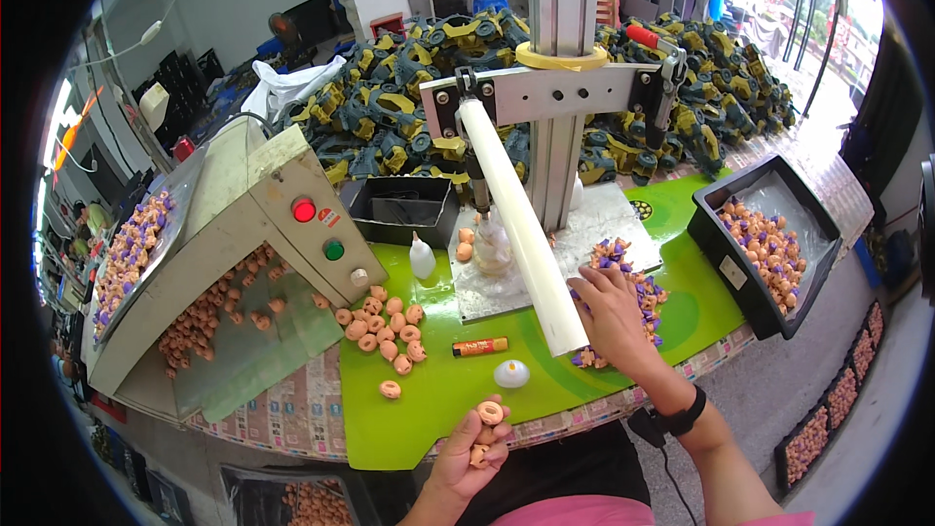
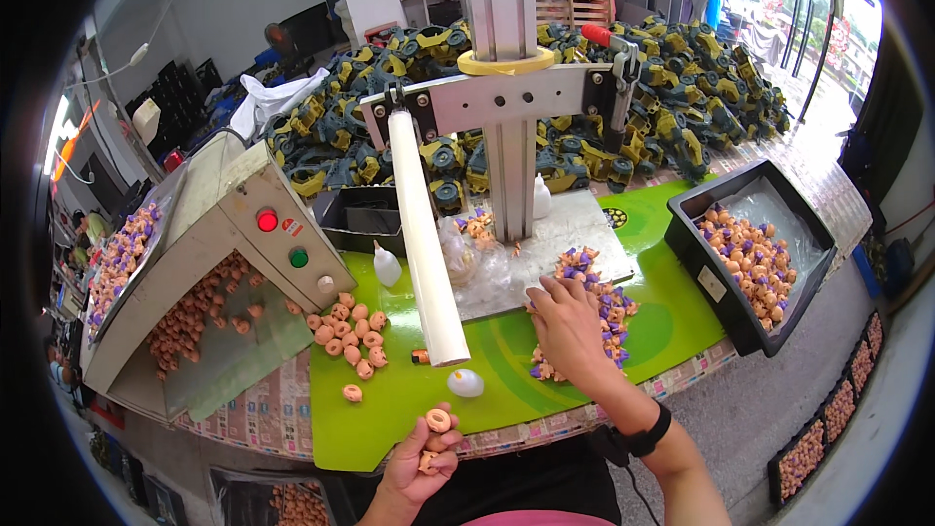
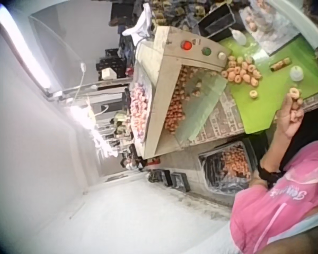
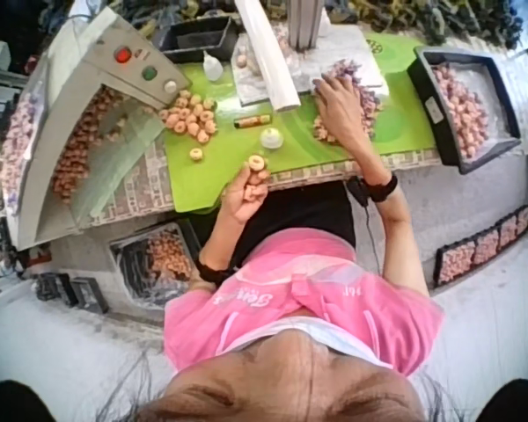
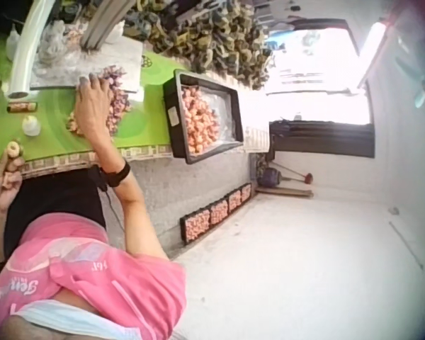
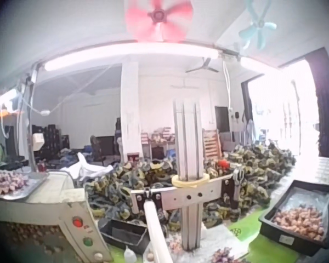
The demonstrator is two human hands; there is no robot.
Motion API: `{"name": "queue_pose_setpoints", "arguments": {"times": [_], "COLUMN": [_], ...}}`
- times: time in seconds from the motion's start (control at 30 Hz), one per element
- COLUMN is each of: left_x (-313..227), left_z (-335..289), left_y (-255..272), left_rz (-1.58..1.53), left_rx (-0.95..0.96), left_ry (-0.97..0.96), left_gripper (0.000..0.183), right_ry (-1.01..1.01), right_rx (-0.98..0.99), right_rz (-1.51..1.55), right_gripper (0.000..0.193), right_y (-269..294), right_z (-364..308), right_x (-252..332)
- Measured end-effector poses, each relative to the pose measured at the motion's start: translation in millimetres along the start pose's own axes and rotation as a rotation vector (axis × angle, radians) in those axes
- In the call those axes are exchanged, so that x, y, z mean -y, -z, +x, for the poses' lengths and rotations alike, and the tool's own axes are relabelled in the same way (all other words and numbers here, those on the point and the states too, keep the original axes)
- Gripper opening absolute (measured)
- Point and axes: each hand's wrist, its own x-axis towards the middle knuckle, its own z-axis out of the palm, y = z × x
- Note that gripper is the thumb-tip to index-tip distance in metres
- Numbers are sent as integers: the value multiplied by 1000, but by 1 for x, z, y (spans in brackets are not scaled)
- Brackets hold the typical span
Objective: Applying glue to small toy components and using a manual pressing machine to assemble them.
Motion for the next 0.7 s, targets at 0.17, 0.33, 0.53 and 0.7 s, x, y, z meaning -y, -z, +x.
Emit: {"name": "queue_pose_setpoints", "arguments": {"times": [0.17,0.33,0.53,0.7], "left_x": [6,7,18,20], "left_z": [-2,-6,6,5], "left_y": [-1,7,-7,-9], "left_rz": [18,35,217,267], "left_rx": [-3,16,-11,4], "left_ry": [38,26,52,72], "left_gripper": [42,39,39,42], "right_ry": [18,-171,-215,-251], "right_rx": [160,290,512,451], "right_rz": [0,556,964,1034], "right_gripper": [12,12,21,20], "right_y": [0,35,54,57], "right_z": [3,-24,-67,-73], "right_x": [0,43,61,68]}}
